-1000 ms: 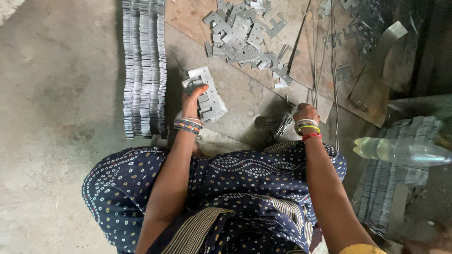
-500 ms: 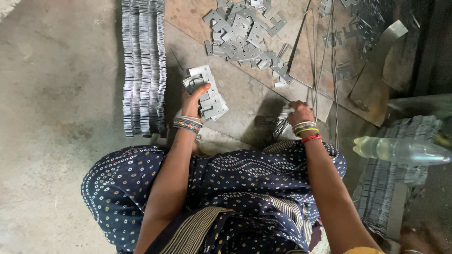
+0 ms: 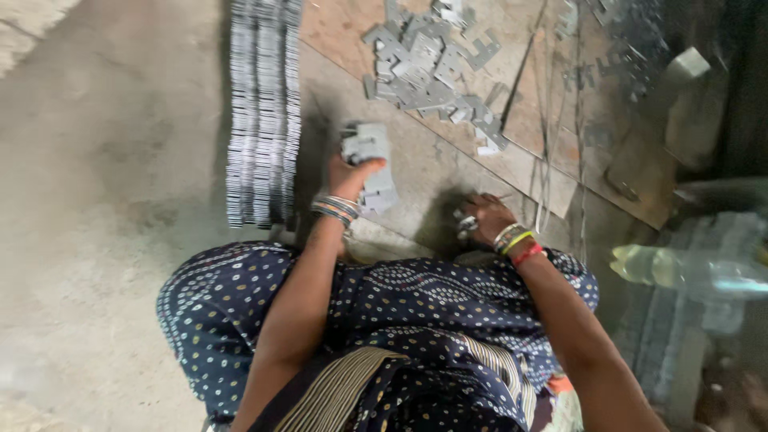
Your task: The person sits on the floor and repeatedly picks up small metal brackets from a pile, aligns them, and stacks them into neat columns. The person also uses a long metal rod to sweep and gather scattered brackets into a central pile before continuing to stack them.
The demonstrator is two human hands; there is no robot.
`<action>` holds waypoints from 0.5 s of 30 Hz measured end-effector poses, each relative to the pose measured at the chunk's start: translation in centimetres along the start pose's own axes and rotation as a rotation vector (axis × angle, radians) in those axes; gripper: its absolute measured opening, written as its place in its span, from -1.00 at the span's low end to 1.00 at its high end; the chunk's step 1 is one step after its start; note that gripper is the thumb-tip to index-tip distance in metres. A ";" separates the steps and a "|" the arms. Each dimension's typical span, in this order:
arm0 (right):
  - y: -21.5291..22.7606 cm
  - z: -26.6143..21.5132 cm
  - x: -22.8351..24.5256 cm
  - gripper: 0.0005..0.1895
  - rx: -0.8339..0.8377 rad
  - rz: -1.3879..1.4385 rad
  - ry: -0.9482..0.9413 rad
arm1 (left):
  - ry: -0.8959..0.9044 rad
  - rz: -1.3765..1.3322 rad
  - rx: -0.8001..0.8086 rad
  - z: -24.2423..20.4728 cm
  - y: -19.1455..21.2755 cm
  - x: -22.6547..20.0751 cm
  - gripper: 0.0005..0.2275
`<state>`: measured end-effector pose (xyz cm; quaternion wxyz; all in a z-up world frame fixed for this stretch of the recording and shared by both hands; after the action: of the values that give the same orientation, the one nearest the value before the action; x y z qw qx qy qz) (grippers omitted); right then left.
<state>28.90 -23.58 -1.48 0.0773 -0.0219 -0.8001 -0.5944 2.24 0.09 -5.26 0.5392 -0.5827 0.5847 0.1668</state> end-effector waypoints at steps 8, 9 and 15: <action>1.5 2.5 5.2 -0.04 -0.429 0.422 -0.197 | -0.256 1.509 0.527 -2.3 -5.1 -1.1 -0.29; 1.5 3.3 6.6 0.02 -0.430 0.450 -0.137 | -0.220 1.616 0.608 -2.7 -5.9 -0.7 -0.22; 0.4 6.7 11.6 -0.09 -0.449 0.424 -0.016 | -0.293 1.685 0.584 -4.4 -5.5 0.2 -0.47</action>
<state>16.86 -17.74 -1.26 0.1865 -0.2096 -0.6269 -0.7268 5.15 -5.06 -1.41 0.4339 0.2260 0.7622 0.4239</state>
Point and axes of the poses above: each hand's wrist, its own z-axis towards the middle knuckle, its own y-axis out of the back of the hand, x = y × z, the point moved 1 cm from there along z, towards the middle knuckle, and after that the axes turned 4 degrees about y, right-handed, at the moved point
